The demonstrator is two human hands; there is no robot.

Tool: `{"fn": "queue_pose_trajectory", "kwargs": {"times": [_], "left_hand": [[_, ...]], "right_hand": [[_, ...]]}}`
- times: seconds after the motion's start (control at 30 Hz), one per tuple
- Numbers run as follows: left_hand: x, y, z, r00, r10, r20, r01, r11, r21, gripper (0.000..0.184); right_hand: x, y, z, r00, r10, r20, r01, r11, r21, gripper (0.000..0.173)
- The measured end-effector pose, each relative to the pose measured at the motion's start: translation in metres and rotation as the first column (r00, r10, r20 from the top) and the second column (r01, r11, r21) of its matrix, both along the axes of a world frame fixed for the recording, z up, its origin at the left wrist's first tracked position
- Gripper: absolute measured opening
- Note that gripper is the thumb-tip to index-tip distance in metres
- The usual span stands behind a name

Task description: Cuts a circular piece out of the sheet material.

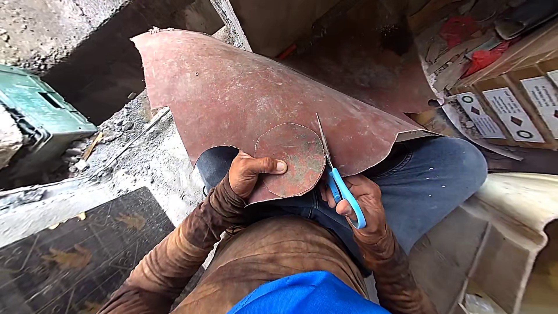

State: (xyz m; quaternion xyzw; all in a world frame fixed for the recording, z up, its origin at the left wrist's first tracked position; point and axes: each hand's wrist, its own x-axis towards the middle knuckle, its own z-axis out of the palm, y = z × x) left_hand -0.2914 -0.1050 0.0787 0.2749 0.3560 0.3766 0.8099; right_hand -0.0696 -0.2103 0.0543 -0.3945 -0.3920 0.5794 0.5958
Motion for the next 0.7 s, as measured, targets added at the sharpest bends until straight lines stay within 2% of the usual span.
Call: {"fn": "queue_pose_trajectory", "kwargs": {"times": [0.3,0.5,0.7], "left_hand": [[0.001,-0.002,0.001,1.000,-0.005,-0.018,0.005,1.000,-0.005,0.024],[-0.004,-0.004,0.005,0.999,-0.026,-0.029,0.027,0.999,0.043,0.024],[-0.009,0.001,0.002,1.000,-0.022,-0.007,0.022,0.999,0.049,0.024]], "right_hand": [[-0.001,-0.006,-0.009,0.998,0.030,-0.055,-0.029,0.999,0.018,0.033],[-0.006,-0.004,0.006,0.999,-0.008,-0.038,0.008,1.000,-0.015,0.035],[-0.008,-0.005,0.005,1.000,-0.006,0.000,0.006,0.999,-0.039,0.033]]}}
